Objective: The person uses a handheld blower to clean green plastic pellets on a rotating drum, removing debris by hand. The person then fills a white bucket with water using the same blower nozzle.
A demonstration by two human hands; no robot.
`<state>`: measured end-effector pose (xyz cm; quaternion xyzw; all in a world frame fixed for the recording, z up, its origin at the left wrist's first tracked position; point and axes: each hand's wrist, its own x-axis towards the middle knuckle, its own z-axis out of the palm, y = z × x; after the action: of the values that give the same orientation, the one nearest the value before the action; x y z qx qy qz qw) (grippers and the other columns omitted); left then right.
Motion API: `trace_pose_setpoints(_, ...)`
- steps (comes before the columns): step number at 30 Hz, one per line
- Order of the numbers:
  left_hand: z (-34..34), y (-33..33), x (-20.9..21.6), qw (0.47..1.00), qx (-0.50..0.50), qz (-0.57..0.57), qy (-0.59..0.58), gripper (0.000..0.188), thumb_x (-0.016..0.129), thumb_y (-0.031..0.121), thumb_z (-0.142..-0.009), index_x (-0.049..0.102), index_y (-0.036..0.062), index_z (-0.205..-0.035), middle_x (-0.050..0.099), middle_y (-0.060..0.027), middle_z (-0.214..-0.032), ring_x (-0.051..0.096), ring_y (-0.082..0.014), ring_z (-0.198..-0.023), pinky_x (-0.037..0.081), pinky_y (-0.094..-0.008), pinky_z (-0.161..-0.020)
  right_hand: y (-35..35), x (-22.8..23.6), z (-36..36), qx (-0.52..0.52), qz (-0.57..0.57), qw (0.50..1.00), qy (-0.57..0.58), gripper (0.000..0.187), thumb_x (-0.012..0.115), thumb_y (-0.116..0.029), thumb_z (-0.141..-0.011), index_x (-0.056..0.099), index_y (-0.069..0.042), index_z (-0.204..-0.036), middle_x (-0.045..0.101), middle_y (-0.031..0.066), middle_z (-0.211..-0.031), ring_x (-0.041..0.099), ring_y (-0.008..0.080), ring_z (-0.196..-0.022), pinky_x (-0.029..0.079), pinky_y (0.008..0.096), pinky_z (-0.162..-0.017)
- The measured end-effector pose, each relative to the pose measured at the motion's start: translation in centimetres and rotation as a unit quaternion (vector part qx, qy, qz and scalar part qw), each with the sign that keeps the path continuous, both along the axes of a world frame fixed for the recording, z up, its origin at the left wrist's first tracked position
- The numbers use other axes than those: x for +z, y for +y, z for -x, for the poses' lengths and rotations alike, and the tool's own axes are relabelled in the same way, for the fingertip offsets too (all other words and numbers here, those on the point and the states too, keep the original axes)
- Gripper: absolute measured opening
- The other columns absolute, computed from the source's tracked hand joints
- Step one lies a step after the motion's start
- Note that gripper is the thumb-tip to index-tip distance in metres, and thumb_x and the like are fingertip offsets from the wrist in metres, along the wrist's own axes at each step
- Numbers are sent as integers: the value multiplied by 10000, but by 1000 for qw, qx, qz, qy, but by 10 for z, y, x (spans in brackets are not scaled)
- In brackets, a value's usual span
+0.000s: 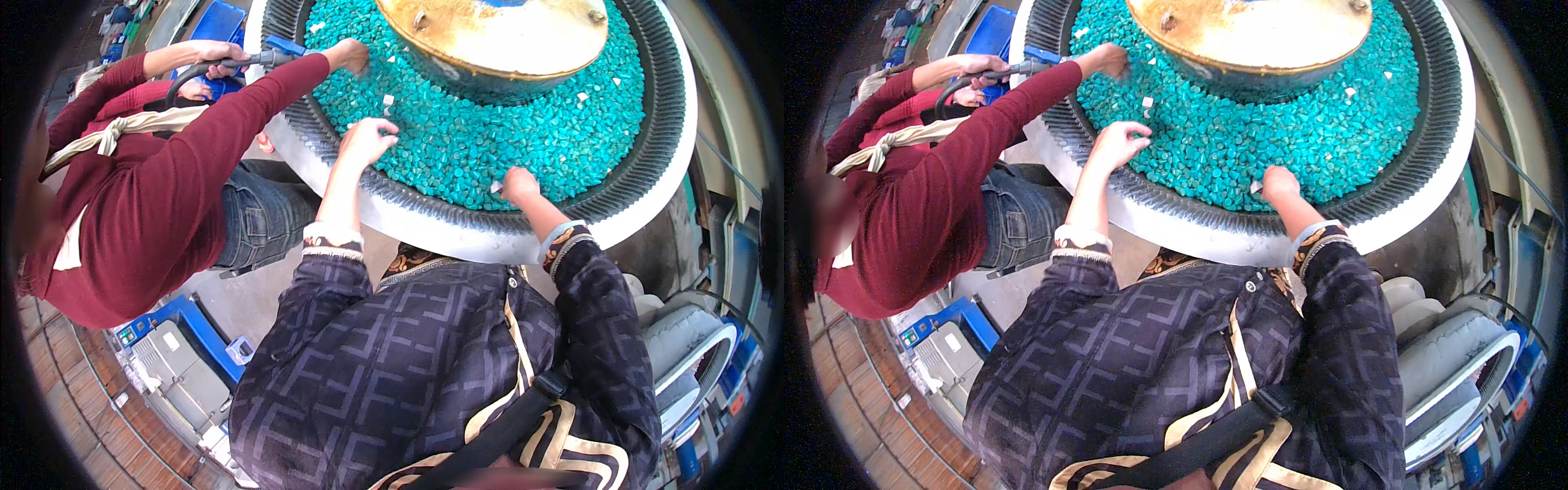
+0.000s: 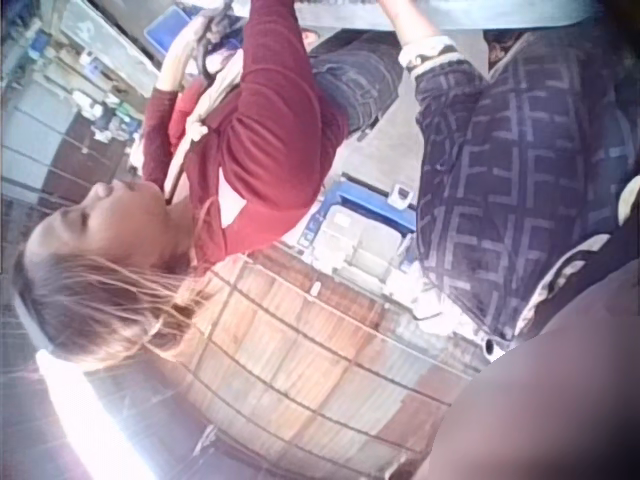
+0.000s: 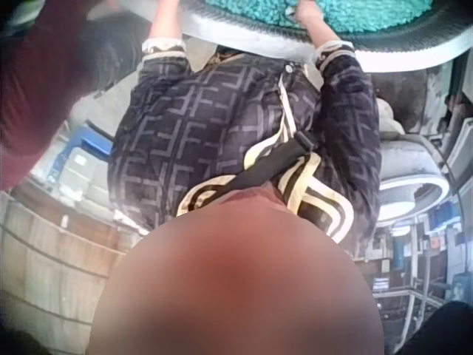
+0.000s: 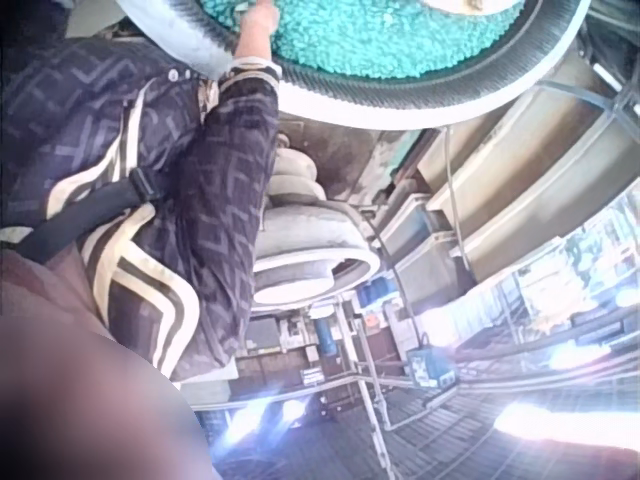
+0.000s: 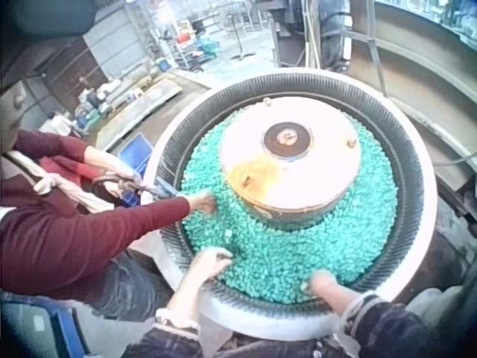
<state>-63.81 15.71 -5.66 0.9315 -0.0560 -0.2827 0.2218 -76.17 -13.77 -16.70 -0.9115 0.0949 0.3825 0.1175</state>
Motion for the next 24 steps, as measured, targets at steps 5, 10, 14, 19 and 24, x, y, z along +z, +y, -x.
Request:
trace_pose_setpoints(5, 18, 12, -28, 995, 29, 96, -9, 241, 679, 191, -708, 671, 161, -947, 610, -70, -677, 598, -179, -662, 468, -316, -640, -13, -9, -13, -28, -84, 988, 124, 106, 665, -70, -651, 683, -77, -755, 655, 94, -671, 623, 145, -507, 536, 277, -523)
trace_pose_setpoints(10, 31, -2, -2, 997, 14, 74, -7, 237, 664, 162, -712, 666, 146, -949, 605, -78, -670, 592, -187, -645, 465, -319, -640, -33, 14, -32, -28, -105, 991, 77, 242, 690, -70, -637, 700, -126, -872, 655, 72, -689, 625, 146, -540, 533, 279, -522)
trace_pose_setpoints(14, 40, -9, -3, 992, 7, 122, -39, 235, 661, 147, -719, 664, 129, -954, 592, -56, -640, 549, -141, -594, 450, -291, -597, -23, 10, -20, 63, -117, 990, 40, 312, 739, -154, -603, 697, -205, -908, 665, 64, -790, 631, 202, -650, 524, 320, -631)
trace_pose_setpoints(19, 47, -11, -1, 989, -39, 119, -72, 241, 648, 170, -721, 659, 122, -957, 608, -64, -656, 577, -155, -609, 456, -301, -590, 6, 6, -5, 109, -40, 993, 35, 435, 781, -316, -556, 671, -190, -957, 621, 110, -982, 603, 253, -908, 489, 364, -801)
trace_pose_setpoints(24, 56, -19, 14, 992, -23, 116, -41, 255, 655, 184, -736, 645, 127, -984, 603, -57, -664, 571, -162, -611, 453, -305, -599, 13, -8, 0, 138, 16, 990, 23, 485, 760, -343, -599, 623, -158, -1026, 531, 149, -1105, 564, 284, -988, 474, 371, -839)
